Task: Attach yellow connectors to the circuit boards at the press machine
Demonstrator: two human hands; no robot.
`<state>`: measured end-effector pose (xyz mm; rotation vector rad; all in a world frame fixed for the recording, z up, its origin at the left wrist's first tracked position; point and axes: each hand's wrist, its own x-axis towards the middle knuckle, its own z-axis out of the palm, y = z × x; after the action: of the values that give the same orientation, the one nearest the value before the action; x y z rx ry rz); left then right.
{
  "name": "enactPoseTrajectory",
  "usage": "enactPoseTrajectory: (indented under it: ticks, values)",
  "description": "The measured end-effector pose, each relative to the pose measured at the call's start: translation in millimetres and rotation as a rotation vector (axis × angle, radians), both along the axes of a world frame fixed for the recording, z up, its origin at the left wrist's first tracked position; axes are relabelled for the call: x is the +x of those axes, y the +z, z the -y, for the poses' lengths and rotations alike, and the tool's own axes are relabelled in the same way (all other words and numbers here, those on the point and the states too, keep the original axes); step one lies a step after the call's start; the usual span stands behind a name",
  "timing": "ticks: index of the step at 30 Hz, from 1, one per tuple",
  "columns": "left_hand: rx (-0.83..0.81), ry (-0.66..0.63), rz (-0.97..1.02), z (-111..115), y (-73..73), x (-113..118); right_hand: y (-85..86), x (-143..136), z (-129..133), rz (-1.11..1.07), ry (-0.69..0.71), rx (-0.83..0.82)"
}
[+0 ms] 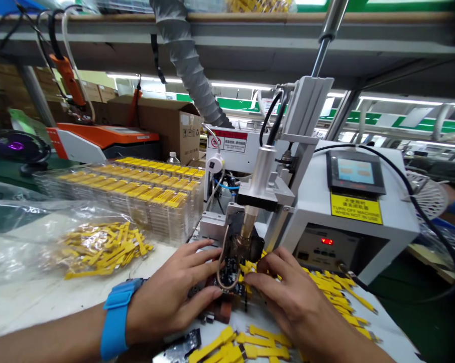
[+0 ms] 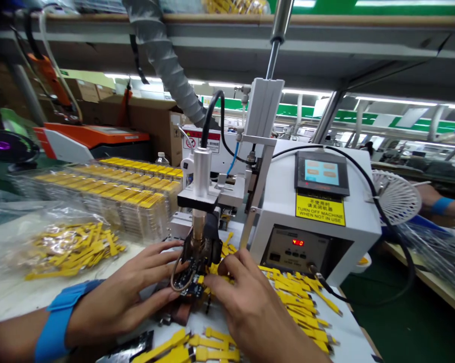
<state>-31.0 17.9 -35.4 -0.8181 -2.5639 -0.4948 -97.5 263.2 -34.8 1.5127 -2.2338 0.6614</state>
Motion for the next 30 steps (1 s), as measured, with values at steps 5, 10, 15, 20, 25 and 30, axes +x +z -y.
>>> enactPoseTrajectory:
  ticks: [5,10,15,20,25,30]
  values:
    - [0.009,-0.026,-0.004,-0.8,3.7,0.8,-0.9,-0.2,-0.3,-0.014,-0.011,0.013]
    - [-0.001,-0.017,0.032,-2.8,5.8,0.9,1.7,0.7,1.5,-0.022,-0.006,0.008]
    - [0.001,-0.004,0.044,-3.8,6.2,1.8,3.2,2.5,2.0,-0.029,-0.018,0.013]
    - [0.019,-0.009,0.008,-2.5,4.7,2.6,1.5,0.8,0.4,-0.029,0.005,0.032]
    - [0.051,-0.031,-0.053,-2.2,3.2,3.6,1.4,0.0,2.0,-0.021,-0.001,0.031]
    - [0.076,-0.005,0.016,-2.4,3.8,2.8,3.6,1.9,3.3,-0.025,0.001,0.016]
